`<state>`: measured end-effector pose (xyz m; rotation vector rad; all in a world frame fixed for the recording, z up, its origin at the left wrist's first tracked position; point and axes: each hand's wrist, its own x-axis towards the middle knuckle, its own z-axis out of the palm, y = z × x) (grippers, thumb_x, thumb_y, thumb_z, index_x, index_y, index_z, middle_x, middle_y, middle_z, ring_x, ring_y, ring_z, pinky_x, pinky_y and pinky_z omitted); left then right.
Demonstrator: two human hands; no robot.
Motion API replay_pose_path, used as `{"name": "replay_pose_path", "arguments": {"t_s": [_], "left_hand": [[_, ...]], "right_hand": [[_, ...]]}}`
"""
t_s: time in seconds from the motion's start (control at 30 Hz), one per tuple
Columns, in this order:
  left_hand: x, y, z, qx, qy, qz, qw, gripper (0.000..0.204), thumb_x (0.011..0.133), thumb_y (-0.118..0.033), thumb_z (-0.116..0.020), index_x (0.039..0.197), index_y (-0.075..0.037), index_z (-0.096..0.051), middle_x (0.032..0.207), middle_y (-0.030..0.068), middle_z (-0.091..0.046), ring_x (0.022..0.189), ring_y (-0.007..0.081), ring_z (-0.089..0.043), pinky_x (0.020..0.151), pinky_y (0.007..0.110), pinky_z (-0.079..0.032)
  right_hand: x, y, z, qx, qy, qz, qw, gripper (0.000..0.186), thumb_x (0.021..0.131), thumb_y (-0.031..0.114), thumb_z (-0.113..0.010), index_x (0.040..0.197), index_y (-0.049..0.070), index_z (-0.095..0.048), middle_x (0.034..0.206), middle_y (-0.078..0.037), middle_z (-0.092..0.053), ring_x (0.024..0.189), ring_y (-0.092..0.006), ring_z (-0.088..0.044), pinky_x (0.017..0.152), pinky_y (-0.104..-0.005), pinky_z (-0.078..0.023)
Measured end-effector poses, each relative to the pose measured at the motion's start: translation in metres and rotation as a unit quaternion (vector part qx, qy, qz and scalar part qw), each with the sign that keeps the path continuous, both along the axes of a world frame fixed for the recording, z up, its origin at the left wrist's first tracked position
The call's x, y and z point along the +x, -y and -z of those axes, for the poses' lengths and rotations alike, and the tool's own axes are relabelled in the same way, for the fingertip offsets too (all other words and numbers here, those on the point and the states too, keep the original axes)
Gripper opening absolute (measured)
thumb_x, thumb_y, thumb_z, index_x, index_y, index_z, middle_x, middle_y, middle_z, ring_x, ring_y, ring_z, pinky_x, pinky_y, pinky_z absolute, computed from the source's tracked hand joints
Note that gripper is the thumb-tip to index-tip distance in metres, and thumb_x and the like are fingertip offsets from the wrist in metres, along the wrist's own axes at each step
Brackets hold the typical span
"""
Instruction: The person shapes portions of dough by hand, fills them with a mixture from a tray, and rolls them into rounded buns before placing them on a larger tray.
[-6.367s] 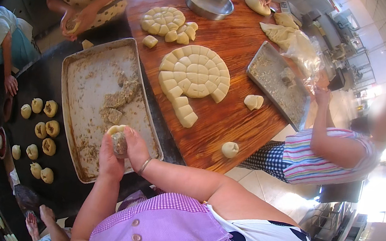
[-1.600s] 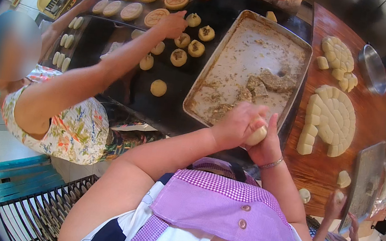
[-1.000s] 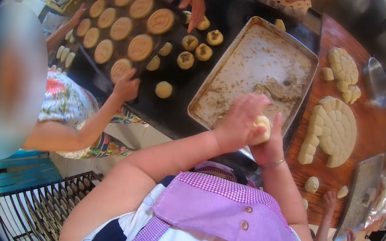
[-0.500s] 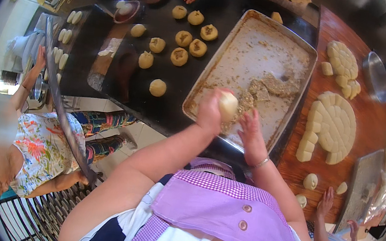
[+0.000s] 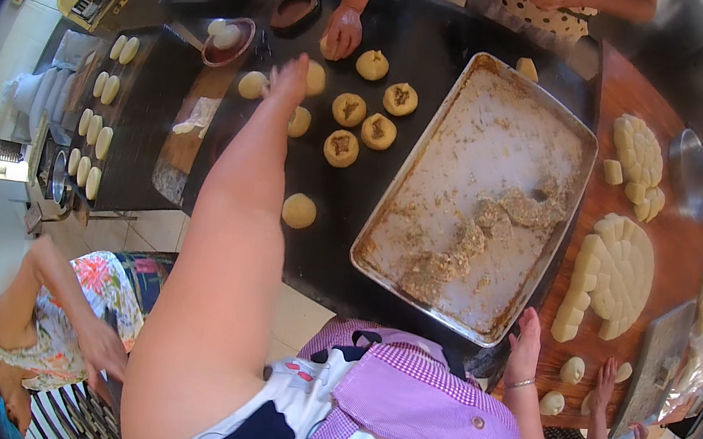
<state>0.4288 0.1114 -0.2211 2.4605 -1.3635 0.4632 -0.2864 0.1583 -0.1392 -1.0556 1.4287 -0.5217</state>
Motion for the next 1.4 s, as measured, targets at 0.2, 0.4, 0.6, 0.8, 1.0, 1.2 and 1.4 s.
{"name": "replay_pose_path", "arguments": {"t_s": [0.2,0.4,0.6,0.8,1.0,1.2,1.4], "left_hand": [[-0.223,0.056,-0.093,-0.024,-0.384,0.182,0.905,0.028,0.085,-0.017,-0.055,0.107,0.001,-0.058,0.110,0.0227,-0.058,0.103,0.0383,-0.055,0.089,0.044,-0.045],[-0.481,-0.058,-0.169,0.018,-0.392,0.526,0.755,0.052,0.088,-0.027,-0.053,0.135,-0.006,-0.047,0.149,0.0172,-0.034,0.142,0.0320,-0.024,0.115,0.050,-0.017],[-0.460,-0.124,-0.132,0.026,-0.340,0.126,0.932,0.046,0.091,-0.034,-0.052,0.132,-0.013,-0.052,0.148,0.0163,-0.034,0.142,0.0370,-0.023,0.111,0.060,-0.016],[-0.500,-0.198,-0.127,-0.183,-0.292,0.304,0.888,0.050,0.090,-0.040,-0.053,0.134,-0.015,-0.049,0.141,0.0143,-0.044,0.136,0.0352,-0.035,0.111,0.055,-0.019],[-0.460,-0.378,-0.087,0.016,-0.296,-0.136,0.945,0.061,0.086,-0.030,-0.063,0.137,-0.006,-0.042,0.147,0.0208,-0.030,0.137,0.0391,-0.028,0.111,0.051,-0.029],[-0.519,-0.575,-0.043,0.008,-0.383,-0.244,0.891,0.040,0.090,-0.028,-0.055,0.124,-0.007,-0.056,0.139,0.0187,-0.044,0.123,0.0354,-0.049,0.102,0.042,-0.042],[-0.656,-0.775,0.040,0.310,-0.626,-0.404,0.591,0.042,0.075,-0.035,-0.074,0.109,-0.011,-0.070,0.108,0.0188,-0.067,0.101,0.0368,-0.063,0.086,0.050,-0.050]], "right_hand": [[-0.003,-0.022,0.007,-0.032,-0.008,0.082,0.996,0.040,0.099,0.036,-0.049,0.128,0.009,-0.051,0.125,-0.005,-0.055,0.115,-0.0176,-0.050,0.089,-0.0363,-0.043],[0.086,-0.003,-0.015,0.067,0.446,-0.031,0.892,0.045,0.101,0.037,-0.040,0.138,0.011,-0.041,0.141,-0.010,-0.045,0.131,-0.0241,-0.041,0.109,-0.0425,-0.033],[0.095,-0.014,-0.037,0.335,0.536,-0.161,0.758,0.058,0.098,0.053,-0.035,0.140,0.012,-0.039,0.146,-0.013,-0.039,0.134,-0.0301,-0.038,0.109,-0.0522,-0.031],[0.124,-0.073,-0.048,0.302,0.527,-0.278,0.744,0.070,0.093,0.065,-0.034,0.143,0.017,-0.036,0.146,-0.010,-0.039,0.134,-0.0321,-0.038,0.108,-0.0552,-0.032],[0.131,-0.086,-0.072,0.301,0.348,-0.386,0.800,0.072,0.091,0.068,-0.036,0.144,0.019,-0.037,0.143,-0.007,-0.045,0.128,-0.0268,-0.044,0.099,-0.0455,-0.039],[0.125,-0.088,-0.012,0.221,0.164,-0.380,0.883,0.066,0.093,0.065,-0.037,0.140,0.019,-0.042,0.136,-0.001,-0.050,0.118,-0.0190,-0.048,0.094,-0.0394,-0.035],[0.164,-0.205,0.006,0.238,0.086,-0.449,0.857,0.060,0.093,0.062,-0.041,0.130,0.015,-0.050,0.131,0.000,-0.053,0.113,-0.0180,-0.049,0.095,-0.0394,-0.034]]}}
